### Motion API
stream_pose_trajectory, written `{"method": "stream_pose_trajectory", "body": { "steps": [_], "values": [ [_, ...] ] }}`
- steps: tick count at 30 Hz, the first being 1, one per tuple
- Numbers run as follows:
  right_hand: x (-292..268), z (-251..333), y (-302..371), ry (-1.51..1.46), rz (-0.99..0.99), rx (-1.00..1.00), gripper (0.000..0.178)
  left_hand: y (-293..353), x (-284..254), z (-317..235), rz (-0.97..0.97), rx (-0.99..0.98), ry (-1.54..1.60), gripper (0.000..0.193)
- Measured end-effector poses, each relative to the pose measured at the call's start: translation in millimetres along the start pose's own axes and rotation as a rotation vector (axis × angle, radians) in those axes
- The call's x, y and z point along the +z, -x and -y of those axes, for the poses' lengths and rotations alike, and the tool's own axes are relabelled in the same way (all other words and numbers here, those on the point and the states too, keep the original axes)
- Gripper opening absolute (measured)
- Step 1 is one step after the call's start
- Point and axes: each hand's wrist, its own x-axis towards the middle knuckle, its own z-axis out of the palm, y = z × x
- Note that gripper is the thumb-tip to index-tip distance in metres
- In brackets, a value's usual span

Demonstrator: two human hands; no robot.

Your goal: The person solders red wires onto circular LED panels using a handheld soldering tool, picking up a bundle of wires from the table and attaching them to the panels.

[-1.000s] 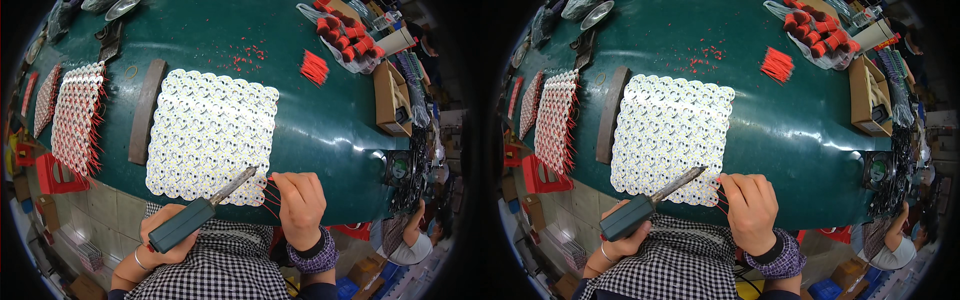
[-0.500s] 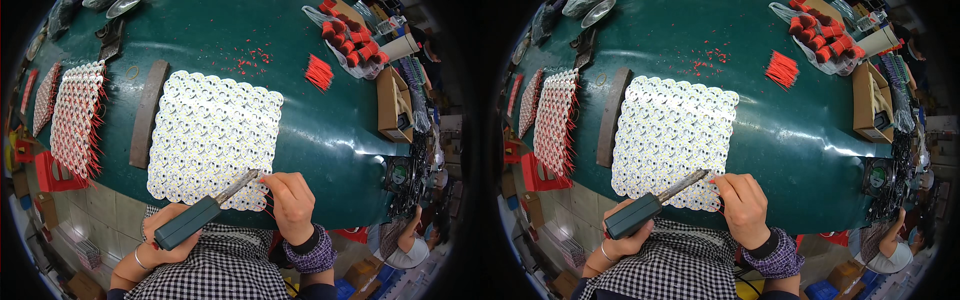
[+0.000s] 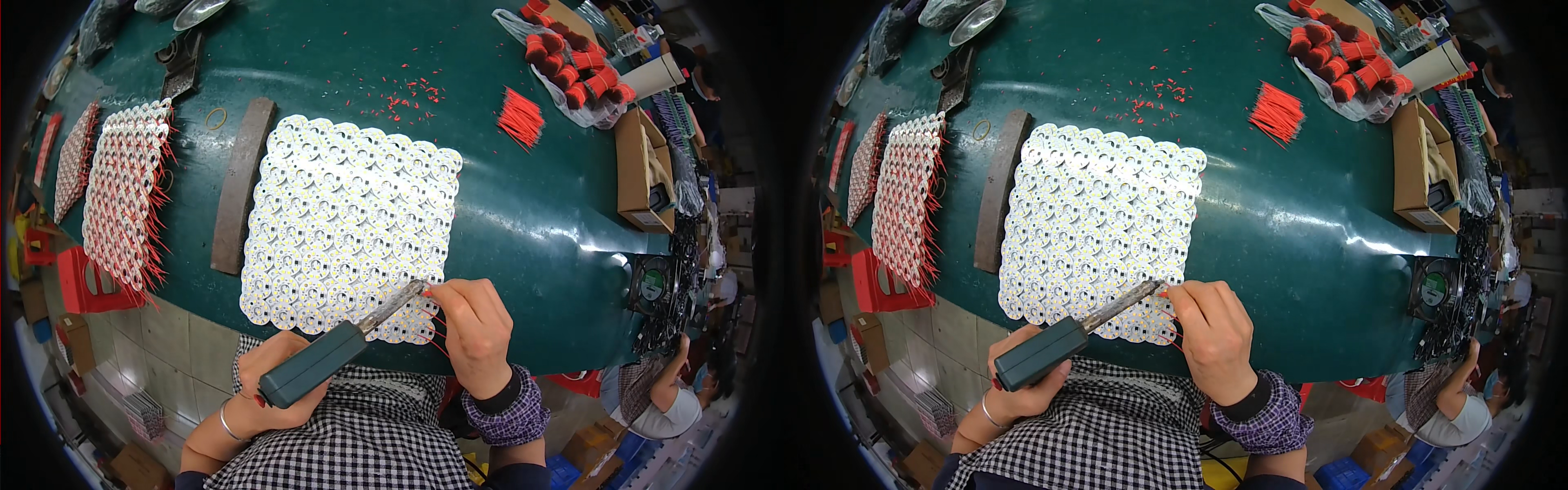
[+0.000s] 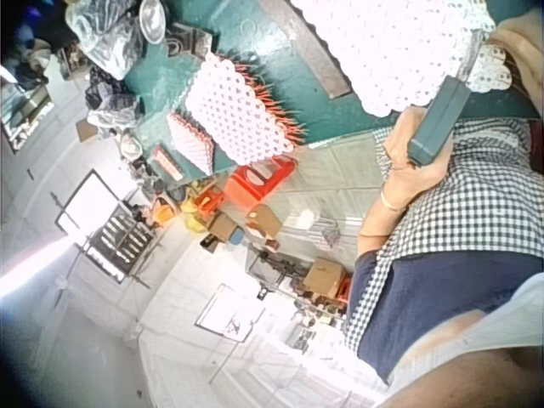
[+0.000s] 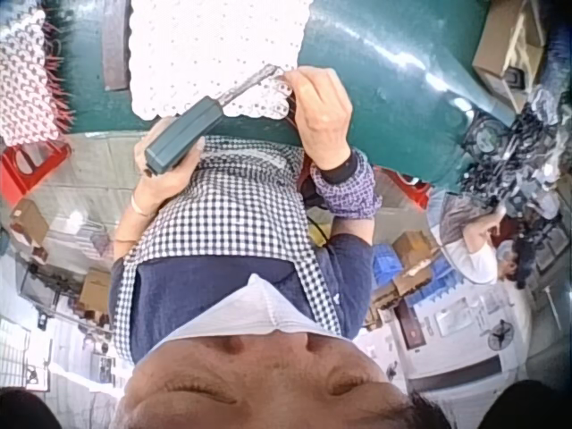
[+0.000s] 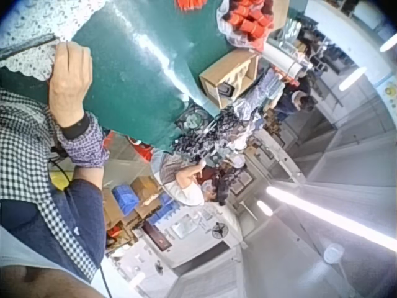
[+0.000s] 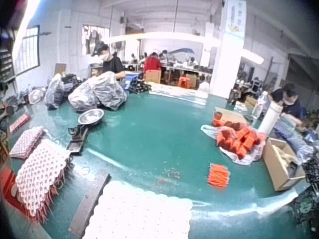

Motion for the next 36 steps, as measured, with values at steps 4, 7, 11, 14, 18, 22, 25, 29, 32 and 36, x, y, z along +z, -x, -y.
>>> {"method": "stream_pose_trajectory", "body": {
  "steps": [4,7,11,14,18,22,25,29,32,36],
  "values": [
    [0.7,-2.7,3.4,0.001,0.011,-0.003,0.031,-2.2,-3.5,-3.7,-0.009,0.041,-0.044,0.023],
    [-1.8,-2.0,3.5,0.021,0.019,-0.007,0.034,-2.3,-6.3,-3.7,-0.016,0.092,-0.078,0.025],
    [-7.2,-1.2,-1.0,0.087,-0.014,-0.025,0.031,-3.3,-4.9,-3.5,-0.036,0.089,-0.083,0.026],
    [-8.0,-1.8,-3.6,0.117,-0.036,-0.039,0.031,-6.0,-4.8,-6.1,-0.017,0.032,-0.078,0.026],
    [-4.1,-5.5,-3.7,0.126,-0.019,-0.026,0.032,-7.9,-4.5,-6.7,0.014,-0.013,-0.083,0.025],
    [-0.2,-7.7,-2.0,0.102,-0.027,-0.004,0.032,-10.3,-1.6,-6.1,0.013,-0.022,-0.059,0.025],
    [-0.3,-8.1,-2.6,0.085,-0.028,0.001,0.032,-12.1,-0.2,-5.1,0.010,-0.022,-0.020,0.026],
    [-1.1,-7.9,-3.0,0.081,-0.027,-0.003,0.032,-14.6,3.4,-4.0,-0.020,0.002,-0.012,0.028],
    [-3.4,-6.6,-5.8,0.083,-0.026,-0.011,0.032,-15.3,4.0,-3.3,-0.025,0.006,-0.003,0.027],
    [-1.7,-8.6,-4.8,0.075,-0.010,-0.016,0.032,-15.9,4.1,-2.9,-0.029,0.007,0.011,0.026]
  ]
}}
